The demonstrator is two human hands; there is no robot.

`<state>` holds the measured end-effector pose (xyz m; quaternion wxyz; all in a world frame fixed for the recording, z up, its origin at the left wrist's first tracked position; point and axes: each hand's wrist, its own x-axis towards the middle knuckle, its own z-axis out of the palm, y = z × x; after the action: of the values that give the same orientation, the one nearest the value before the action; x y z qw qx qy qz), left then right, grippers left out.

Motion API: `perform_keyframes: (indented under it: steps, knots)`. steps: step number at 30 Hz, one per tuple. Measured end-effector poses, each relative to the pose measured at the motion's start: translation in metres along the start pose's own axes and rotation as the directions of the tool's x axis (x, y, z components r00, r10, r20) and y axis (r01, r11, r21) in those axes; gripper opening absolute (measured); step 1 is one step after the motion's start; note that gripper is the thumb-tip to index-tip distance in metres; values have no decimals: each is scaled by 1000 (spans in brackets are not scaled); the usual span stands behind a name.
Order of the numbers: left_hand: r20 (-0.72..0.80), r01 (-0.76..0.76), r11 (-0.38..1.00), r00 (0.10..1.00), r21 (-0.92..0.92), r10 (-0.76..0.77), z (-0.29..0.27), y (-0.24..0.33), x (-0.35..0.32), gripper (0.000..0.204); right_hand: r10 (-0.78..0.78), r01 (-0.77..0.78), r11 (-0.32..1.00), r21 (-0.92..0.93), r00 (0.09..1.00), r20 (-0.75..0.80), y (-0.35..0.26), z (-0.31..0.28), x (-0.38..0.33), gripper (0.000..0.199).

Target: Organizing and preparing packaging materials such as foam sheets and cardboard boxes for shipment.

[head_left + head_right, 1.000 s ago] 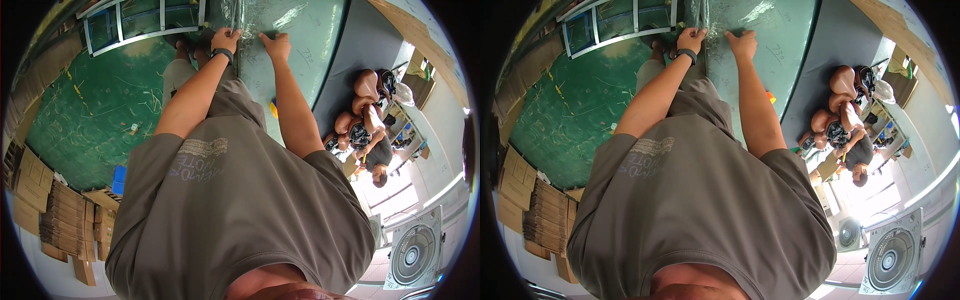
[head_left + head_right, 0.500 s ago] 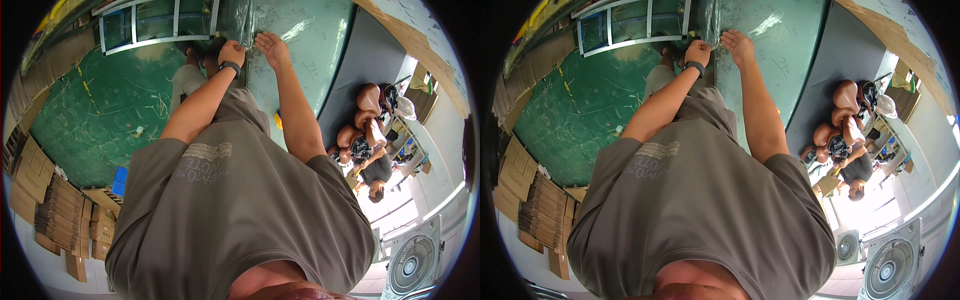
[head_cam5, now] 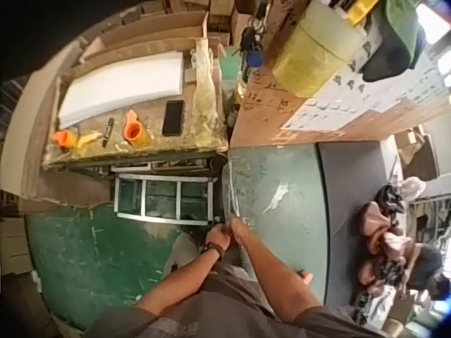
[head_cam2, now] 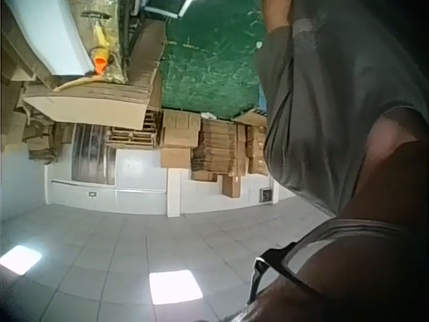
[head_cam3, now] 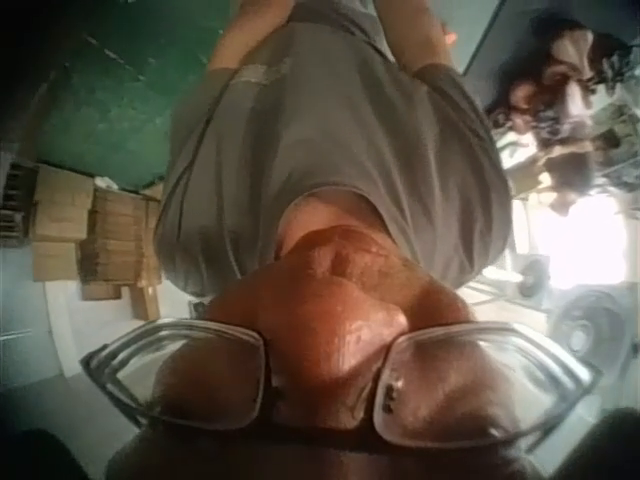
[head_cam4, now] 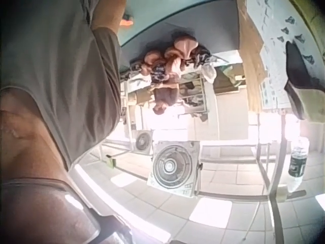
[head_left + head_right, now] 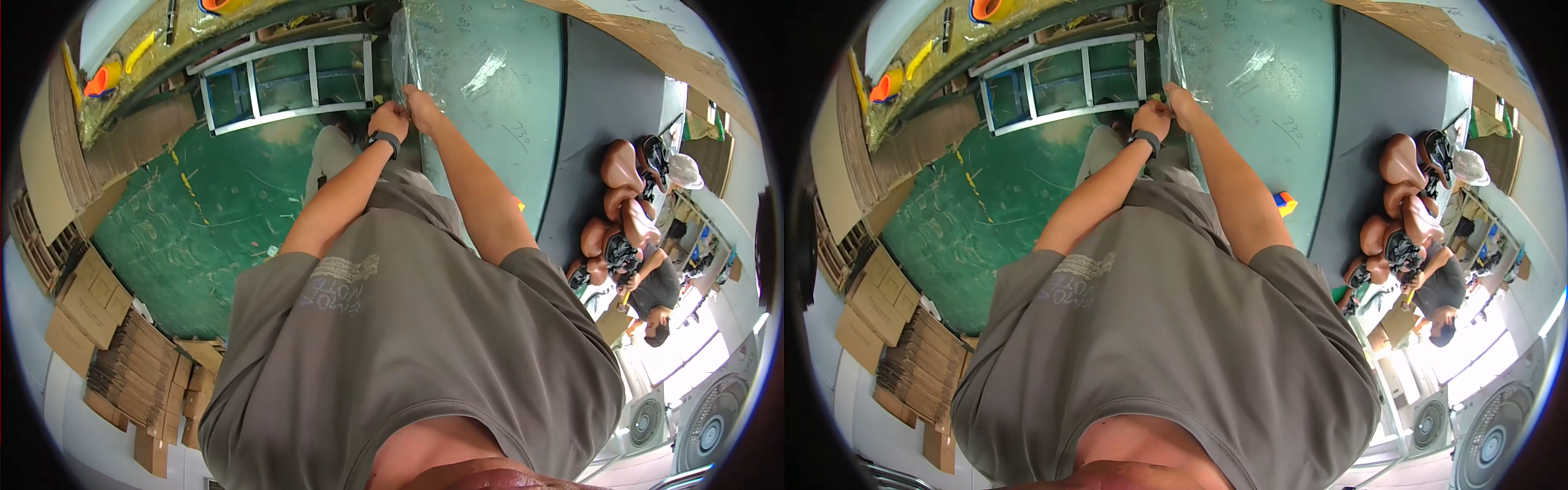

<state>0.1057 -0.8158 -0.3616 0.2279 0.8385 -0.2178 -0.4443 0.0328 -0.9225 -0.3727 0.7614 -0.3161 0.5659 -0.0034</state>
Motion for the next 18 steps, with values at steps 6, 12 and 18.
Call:
perform_keyframes:
  steps: [6,12,18]
  knots:
    - [45,-148,988,988,-29,150,-1,21,2,21,34,-40,998,-49,993,-116,-1,-29,38,59]
    - [210,-207,948,943,-243,260,-45,-32,21,30,-139,133,989,66,985,100,-70,35,14,102]
    - [177,-251,952,943,-177,282,-146,-72,44,33,-138,167,961,-222,980,141,-100,49,37,114]
